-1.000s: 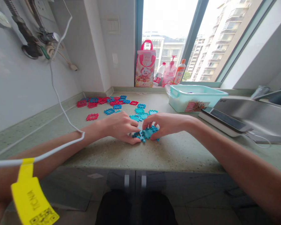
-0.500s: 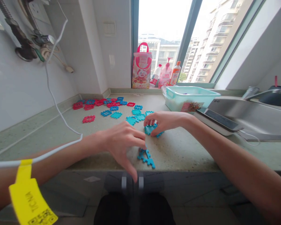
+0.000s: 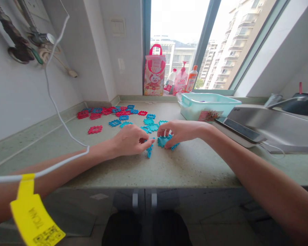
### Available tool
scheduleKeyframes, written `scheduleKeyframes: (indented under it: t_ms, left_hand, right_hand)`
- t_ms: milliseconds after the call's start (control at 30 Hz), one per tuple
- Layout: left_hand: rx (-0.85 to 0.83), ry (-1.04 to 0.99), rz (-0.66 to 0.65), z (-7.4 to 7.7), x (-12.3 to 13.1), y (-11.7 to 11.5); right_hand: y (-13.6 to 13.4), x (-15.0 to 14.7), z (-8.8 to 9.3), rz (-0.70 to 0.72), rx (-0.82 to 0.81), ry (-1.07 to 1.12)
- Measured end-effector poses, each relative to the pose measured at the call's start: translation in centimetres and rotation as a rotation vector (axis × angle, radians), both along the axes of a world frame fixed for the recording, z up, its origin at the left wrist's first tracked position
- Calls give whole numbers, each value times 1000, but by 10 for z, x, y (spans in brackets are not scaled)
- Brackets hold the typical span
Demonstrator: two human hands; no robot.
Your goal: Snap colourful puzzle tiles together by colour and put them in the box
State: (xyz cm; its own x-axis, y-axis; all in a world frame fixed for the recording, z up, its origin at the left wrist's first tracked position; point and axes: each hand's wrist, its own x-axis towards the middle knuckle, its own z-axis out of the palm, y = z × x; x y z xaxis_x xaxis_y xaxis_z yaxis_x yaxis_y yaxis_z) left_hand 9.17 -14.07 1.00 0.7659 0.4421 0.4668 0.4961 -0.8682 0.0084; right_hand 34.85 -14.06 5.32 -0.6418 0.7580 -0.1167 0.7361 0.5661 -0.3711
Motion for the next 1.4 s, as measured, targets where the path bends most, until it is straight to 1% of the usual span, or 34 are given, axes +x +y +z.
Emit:
scheduleKeyframes:
  t_ms: [67, 100, 133, 167, 233, 300, 367, 500, 600, 700, 800, 867, 933, 1000, 1100, 1167, 1300, 1400]
  left_hand:
    - [23, 65, 118, 0, -4, 10]
    - [31, 78, 148, 1, -6, 13]
    - [33, 82, 141, 4, -8, 16]
    - [30, 81, 92, 8, -11, 18]
    - [21, 74, -90, 15, -16, 22]
    - [1, 68, -255, 18, -19, 27]
    - [-48, 36, -309, 14, -20, 33]
    - [-247, -73, -281, -5, -17, 43]
    - [-339, -123, -251, -13, -16, 46]
    - [-332, -110, -246, -10, -16, 46]
    - [-238, -44, -263, -2, -17, 48]
    - [-199, -31, -256, 4, -20, 51]
    - [-192, -29, -222, 8, -25, 56]
    - [-183, -2, -171, 10, -32, 62]
    - [-173, 53, -109, 9, -42, 74]
    - [-205, 74, -118, 5, -48, 82]
    - [-296, 70, -193, -2, -51, 91]
    - [-268, 41, -195, -3, -50, 92]
  right_hand:
    - [0, 0, -1, -3, -2, 6]
    - [0, 0, -1, -5, -2, 8]
    - [-1, 0, -1, -5, 1, 8]
    - [-1, 0, 0, -1, 7, 3]
    - [-3, -1, 1, 16, 22, -10]
    - [-5, -3, 1, 34, 28, -15]
    - [-6, -7, 1, 51, 29, 8]
    - [-6, -12, -3, 107, 29, 82]
    - [-3, -13, -8, 115, 45, 115]
    - [2, -11, -12, 127, 55, 137]
    - [10, -6, -14, 157, 19, 197]
    - [18, 0, -14, 140, 32, 269]
    - [27, 7, -16, 65, 136, 327]
    - [36, 13, -21, -12, 283, 326]
    - [47, 17, -31, -21, 417, 261]
    - [51, 15, -39, 9, 456, 251]
    - [54, 5, -49, 74, 463, 261]
    - [57, 2, -51, 95, 434, 244]
